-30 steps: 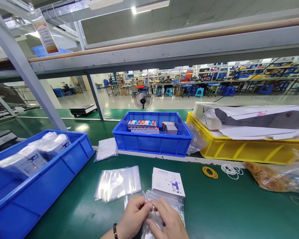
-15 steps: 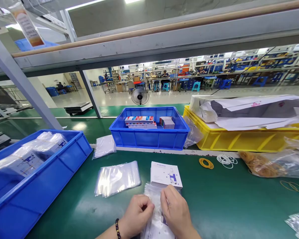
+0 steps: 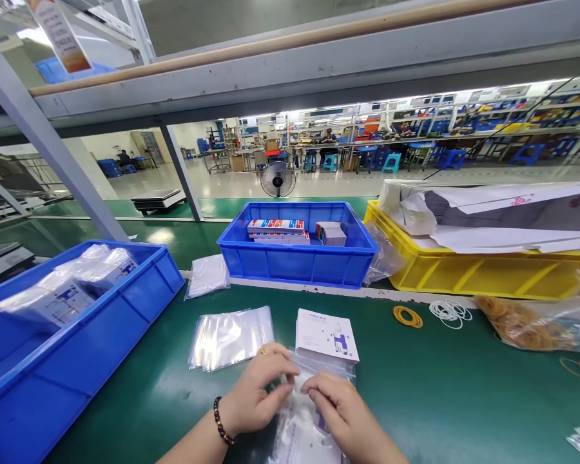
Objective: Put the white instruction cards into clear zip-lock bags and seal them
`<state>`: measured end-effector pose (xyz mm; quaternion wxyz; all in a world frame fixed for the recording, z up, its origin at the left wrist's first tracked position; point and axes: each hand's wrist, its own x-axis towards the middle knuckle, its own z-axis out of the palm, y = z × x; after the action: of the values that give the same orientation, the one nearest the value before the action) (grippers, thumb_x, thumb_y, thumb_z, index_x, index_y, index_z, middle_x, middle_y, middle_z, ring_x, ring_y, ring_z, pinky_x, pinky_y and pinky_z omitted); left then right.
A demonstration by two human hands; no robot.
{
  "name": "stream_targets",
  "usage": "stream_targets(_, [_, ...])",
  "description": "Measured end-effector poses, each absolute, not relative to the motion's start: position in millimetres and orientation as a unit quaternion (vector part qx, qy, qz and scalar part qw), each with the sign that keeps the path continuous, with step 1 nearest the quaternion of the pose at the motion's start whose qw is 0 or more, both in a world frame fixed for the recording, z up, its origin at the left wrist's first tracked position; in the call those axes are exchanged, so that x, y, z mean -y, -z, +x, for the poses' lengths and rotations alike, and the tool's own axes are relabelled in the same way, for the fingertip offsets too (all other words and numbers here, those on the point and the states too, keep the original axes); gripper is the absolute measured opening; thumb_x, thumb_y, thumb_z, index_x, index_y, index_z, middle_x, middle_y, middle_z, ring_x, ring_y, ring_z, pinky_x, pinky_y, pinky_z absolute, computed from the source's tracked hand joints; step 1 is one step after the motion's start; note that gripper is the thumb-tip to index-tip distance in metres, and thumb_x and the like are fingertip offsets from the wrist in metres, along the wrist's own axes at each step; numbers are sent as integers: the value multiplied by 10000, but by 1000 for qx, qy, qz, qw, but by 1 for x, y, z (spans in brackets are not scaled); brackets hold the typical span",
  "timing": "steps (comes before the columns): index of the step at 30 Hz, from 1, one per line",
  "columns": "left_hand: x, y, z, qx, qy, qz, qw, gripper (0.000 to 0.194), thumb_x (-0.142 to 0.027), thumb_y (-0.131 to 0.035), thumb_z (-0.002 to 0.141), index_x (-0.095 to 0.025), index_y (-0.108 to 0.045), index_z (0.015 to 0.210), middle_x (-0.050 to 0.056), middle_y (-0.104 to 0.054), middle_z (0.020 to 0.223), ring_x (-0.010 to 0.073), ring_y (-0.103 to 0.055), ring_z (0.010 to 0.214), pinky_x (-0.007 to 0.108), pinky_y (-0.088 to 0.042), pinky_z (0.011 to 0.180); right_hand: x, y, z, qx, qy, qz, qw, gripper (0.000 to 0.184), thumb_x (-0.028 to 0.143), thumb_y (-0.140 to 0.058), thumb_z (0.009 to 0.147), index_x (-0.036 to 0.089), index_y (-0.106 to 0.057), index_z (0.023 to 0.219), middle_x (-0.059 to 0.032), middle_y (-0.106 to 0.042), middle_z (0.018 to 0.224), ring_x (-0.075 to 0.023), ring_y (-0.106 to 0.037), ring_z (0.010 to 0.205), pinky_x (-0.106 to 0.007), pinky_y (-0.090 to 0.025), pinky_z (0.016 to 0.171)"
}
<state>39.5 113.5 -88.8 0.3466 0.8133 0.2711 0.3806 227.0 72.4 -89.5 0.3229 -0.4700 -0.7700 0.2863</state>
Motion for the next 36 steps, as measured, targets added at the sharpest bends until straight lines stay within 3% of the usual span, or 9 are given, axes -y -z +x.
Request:
stream_targets(3, [-114,86,39,-317,-279,821,383,59,-171,-550,682,-180,-586,636,23,-573,597,162,-495,656,287,-393,688,-71,80,233,768,-324,-477,278,342,388,-429,852,201,-511,578,17,-540,528,-123,-498,500,-225,-416,482])
stream_targets(6, [-116,85,39,-383,-247,783,422,122,-160,-571,652,-173,-519,542,-4,-524,567,136,-470,614,246,-368,625,-72,77,240,772,-313,-470,292,410,436,-451,836,194,-446,506,9,-511,553,-117,-480,511,-225,-409,487])
stream_targets(11, [-117,87,39,-398,-250,746,471,107,-161,-536,665,-166,-501,564,-31,-490,570,108,-435,579,216,-335,576,-84,95,258,705,-163,-571,388,336,437,-431,845,218,-644,705,-70,-590,851,-192,-577,787,-290,-476,666])
stream_targets(16, [-116,92,42,-391,-257,719,514,103,-186,-531,676,-161,-517,577,-30,-491,582,100,-424,571,201,-330,539,-100,119,273,590,-59,-715,370,383,512,-439,749,242,-710,776,-93,-608,1049,-286,-546,969,-399,-493,717])
stream_targets(23, [-114,97,46,-380,-246,710,540,42,-140,-576,628,-153,-568,589,-28,-496,595,101,-431,586,199,-344,551,-106,117,279,509,-102,-769,374,462,507,-409,714,185,-646,944,-62,-651,792,-210,-597,657,-328,-487,556])
stream_targets(26, [-113,96,46,-376,-243,719,531,60,-126,-559,639,-156,-584,594,-20,-506,609,111,-449,618,201,-356,572,-106,115,280,486,-104,-781,379,516,491,-368,740,128,-585,1036,-59,-634,731,-195,-592,626,-308,-483,550])
stream_targets(29, [-112,94,47,-371,-238,726,528,76,-121,-554,644,-159,-586,586,-21,-504,608,116,-453,630,204,-360,589,-106,115,279,486,-108,-787,365,522,516,-386,723,127,-597,1000,-80,-637,770,-200,-589,621,-310,-473,524])
stream_targets(33, [-112,93,48,-370,-238,725,530,73,-124,-555,645,-157,-591,591,-21,-504,613,113,-452,627,204,-360,594,-105,117,277,509,-110,-785,337,532,582,-459,679,172,-628,973,-114,-621,1004,-188,-580,597,-328,-473,504])
stream_targets(36, [-111,93,48,-373,-235,727,526,76,-130,-553,651,-161,-601,599,-19,-513,615,116,-459,633,204,-369,600,-106,120,277,520,-99,-782,328,531,582,-450,694,171,-632,977,-122,-596,1065,-232,-603,738,-348,-494,549])
